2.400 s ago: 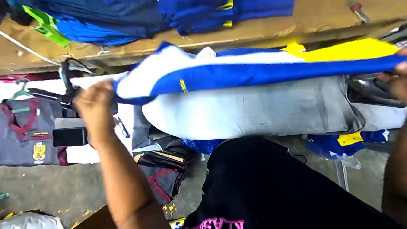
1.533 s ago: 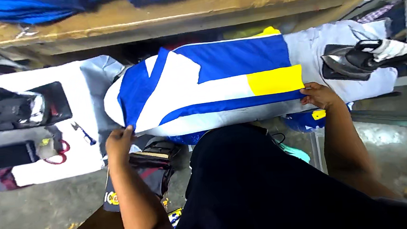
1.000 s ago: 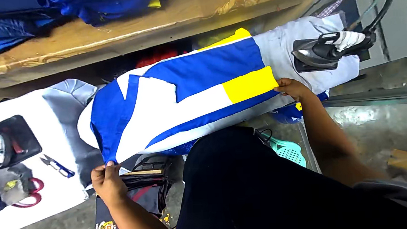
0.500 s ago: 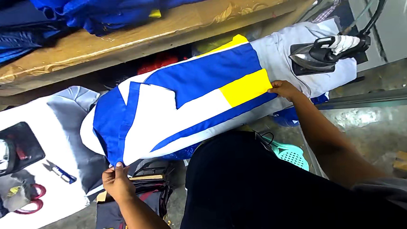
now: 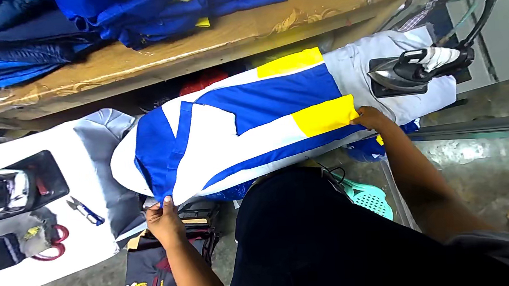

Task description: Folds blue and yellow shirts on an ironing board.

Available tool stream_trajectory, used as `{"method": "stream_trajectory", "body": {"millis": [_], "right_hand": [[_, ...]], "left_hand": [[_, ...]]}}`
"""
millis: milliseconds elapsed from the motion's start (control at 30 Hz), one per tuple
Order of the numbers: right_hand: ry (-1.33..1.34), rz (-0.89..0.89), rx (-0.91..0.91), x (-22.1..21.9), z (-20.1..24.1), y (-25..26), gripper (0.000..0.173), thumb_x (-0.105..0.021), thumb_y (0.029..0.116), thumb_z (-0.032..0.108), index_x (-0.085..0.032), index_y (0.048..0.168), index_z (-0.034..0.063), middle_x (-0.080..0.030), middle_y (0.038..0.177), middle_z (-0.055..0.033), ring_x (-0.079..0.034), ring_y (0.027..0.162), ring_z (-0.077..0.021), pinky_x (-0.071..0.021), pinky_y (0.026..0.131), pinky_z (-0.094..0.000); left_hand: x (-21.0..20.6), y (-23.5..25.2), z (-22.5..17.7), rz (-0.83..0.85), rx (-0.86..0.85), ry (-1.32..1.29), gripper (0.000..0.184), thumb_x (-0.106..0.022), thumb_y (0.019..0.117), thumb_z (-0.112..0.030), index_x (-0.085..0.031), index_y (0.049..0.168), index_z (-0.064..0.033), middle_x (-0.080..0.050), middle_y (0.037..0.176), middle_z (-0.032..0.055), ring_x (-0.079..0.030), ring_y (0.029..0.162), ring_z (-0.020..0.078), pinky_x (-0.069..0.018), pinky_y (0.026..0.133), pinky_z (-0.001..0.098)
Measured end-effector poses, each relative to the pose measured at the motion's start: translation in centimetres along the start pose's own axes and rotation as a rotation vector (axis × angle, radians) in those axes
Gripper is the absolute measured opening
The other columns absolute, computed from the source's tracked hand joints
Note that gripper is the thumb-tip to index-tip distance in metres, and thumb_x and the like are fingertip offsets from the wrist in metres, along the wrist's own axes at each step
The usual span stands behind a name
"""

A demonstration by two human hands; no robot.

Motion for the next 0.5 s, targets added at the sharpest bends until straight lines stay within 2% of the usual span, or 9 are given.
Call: {"method": "stream_trajectory", "body": {"millis": [133,167,233,300,400,500], "right_hand": [[-0.023,-0.022,-0.013,0.9,-1.4,0.4,0.046,-0.067,0.1021,0.024,-0.057,0.131,-0.0114,-0.061,0.122,-0.0371,-0.061,0.109,-0.0517,-0.0460,0.094,-0.0687],[0.016,-0.077,0.024,1.2,-1.1,0.6,0.047,-0.065,0.1029,0.025,-0.058,0.131,-0.0116,-0.061,0.125,-0.0379,-0.060,0.115,-0.0541,-0.0430,0.099,-0.0709],[0.120,-0.220,0.102,1.7,0.7,0.7,0.042,-0.062,0.1042,0.022,-0.060,0.129,-0.0118,-0.061,0.126,-0.0381,-0.056,0.122,-0.0554,-0.0390,0.104,-0.0723],[0.158,-0.303,0.145,2.2,3.9,0.6,0.036,-0.056,0.1062,0.018,-0.061,0.127,-0.0108,-0.062,0.126,-0.0362,-0.057,0.124,-0.0528,-0.0409,0.105,-0.0691],[0.114,-0.301,0.130,2.0,7.4,2.2,0.037,-0.054,0.1071,0.021,-0.063,0.128,-0.0078,-0.062,0.130,-0.0327,-0.057,0.127,-0.0491,-0.0413,0.106,-0.0672],[0.060,-0.286,0.034,1.2,8.6,4.2,0.040,-0.058,0.1047,0.024,-0.061,0.130,-0.0069,-0.061,0.132,-0.0331,-0.055,0.128,-0.0515,-0.0413,0.102,-0.0723]], "left_hand": [[0.2,-1.2,0.5,-0.058,-0.037,-0.011,0.015,-0.059,0.0978,0.002,-0.049,0.094,-0.0079,-0.055,0.075,-0.0095,-0.059,0.064,-0.0029,-0.0554,0.065,0.0178],[0.5,-1.2,0.6,-0.078,-0.034,-0.011,0.014,-0.059,0.0981,0.002,-0.049,0.094,-0.0075,-0.055,0.075,-0.0092,-0.058,0.064,-0.0029,-0.0549,0.064,0.0176],[1.0,-0.8,0.6,-0.073,-0.015,0.003,0.013,-0.058,0.0989,0.001,-0.049,0.096,-0.0074,-0.055,0.076,-0.0088,-0.059,0.064,-0.0027,-0.0559,0.064,0.0181],[1.2,-0.4,0.3,-0.011,0.016,0.029,0.012,-0.057,0.1001,0.000,-0.048,0.097,-0.0080,-0.057,0.078,-0.0087,-0.061,0.065,-0.0020,-0.0575,0.067,0.0191],[1.4,0.2,0.1,0.084,0.030,0.078,0.008,-0.056,0.1016,-0.004,-0.049,0.100,-0.0080,-0.059,0.081,-0.0086,-0.063,0.069,-0.0013,-0.0591,0.069,0.0208],[1.5,0.5,0.1,0.120,0.014,0.132,0.007,-0.057,0.1021,-0.007,-0.050,0.104,-0.0050,-0.059,0.086,-0.0057,-0.064,0.073,0.0001,-0.0592,0.072,0.0227]]}}
Point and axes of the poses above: each hand's wrist, its own y-axis towards the middle knuckle, its own x-axis out of the back of the hand, z = x × y, the point moved 3 cm from there along y, towards the middle knuckle
